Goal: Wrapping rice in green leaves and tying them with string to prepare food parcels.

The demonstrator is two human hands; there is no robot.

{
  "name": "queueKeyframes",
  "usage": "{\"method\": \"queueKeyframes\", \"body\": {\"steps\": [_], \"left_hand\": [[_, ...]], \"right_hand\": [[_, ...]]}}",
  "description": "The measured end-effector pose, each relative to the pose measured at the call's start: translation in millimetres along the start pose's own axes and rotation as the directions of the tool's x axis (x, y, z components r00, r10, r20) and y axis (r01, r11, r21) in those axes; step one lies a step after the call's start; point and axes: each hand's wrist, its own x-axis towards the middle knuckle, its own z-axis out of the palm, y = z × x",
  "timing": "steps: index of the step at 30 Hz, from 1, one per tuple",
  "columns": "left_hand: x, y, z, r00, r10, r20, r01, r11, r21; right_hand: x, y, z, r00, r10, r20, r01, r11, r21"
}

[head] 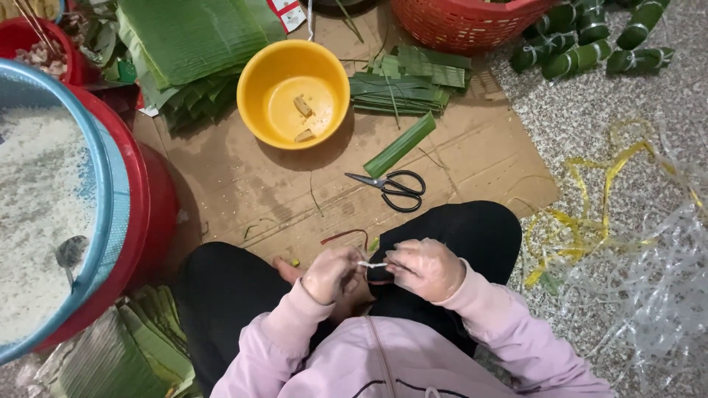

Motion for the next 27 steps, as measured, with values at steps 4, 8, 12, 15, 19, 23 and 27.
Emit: {"method": "queueKeyframes", "body": {"steps": [4, 8, 12, 15, 19, 23, 27], "left_hand": [[-14.4, 28.2, 15.0, 0.970, 0.157, 0.187, -0.150, 0.987, -0.053], [-8.0, 36.3, 12.6, 0.977, 0.210, -0.023, -0.210, 0.978, -0.001], [34.1, 6.8, 25.8, 0.885, 0.455, 0.097, -0.453, 0.890, -0.040], [55.7, -41.1, 34.6, 0.915, 0.325, 0.240, -0.284, 0.940, -0.189], [13.9, 18.3, 74.1, 0.834, 0.451, 0.317, -0.548, 0.743, 0.385], [14.9, 31.4, 62.4, 0.877, 0.419, 0.236, -0.478, 0.817, 0.322], [21.7, 68.0, 40.3, 0.707, 0.637, 0.307, -0.707, 0.622, 0.337]], "right_hand": [[-0.1, -6.0, 4.9, 0.999, -0.047, -0.014, 0.046, 0.996, -0.073], [-6.8, -26.2, 13.1, 0.995, -0.074, -0.068, 0.083, 0.986, 0.146], [-20.4, 23.2, 20.4, 0.961, 0.241, -0.133, -0.159, 0.881, 0.446], [-7.4, 50.0, 1.9, 0.771, 0.637, 0.024, -0.114, 0.101, 0.988], [3.1, 60.6, -9.7, 0.739, 0.670, -0.066, 0.063, 0.029, 0.998], [5.4, 52.5, -22.3, 0.566, 0.820, -0.086, -0.114, 0.180, 0.977], [-10.5, 56.4, -31.9, 0.497, 0.853, -0.161, -0.337, 0.361, 0.870]]}}
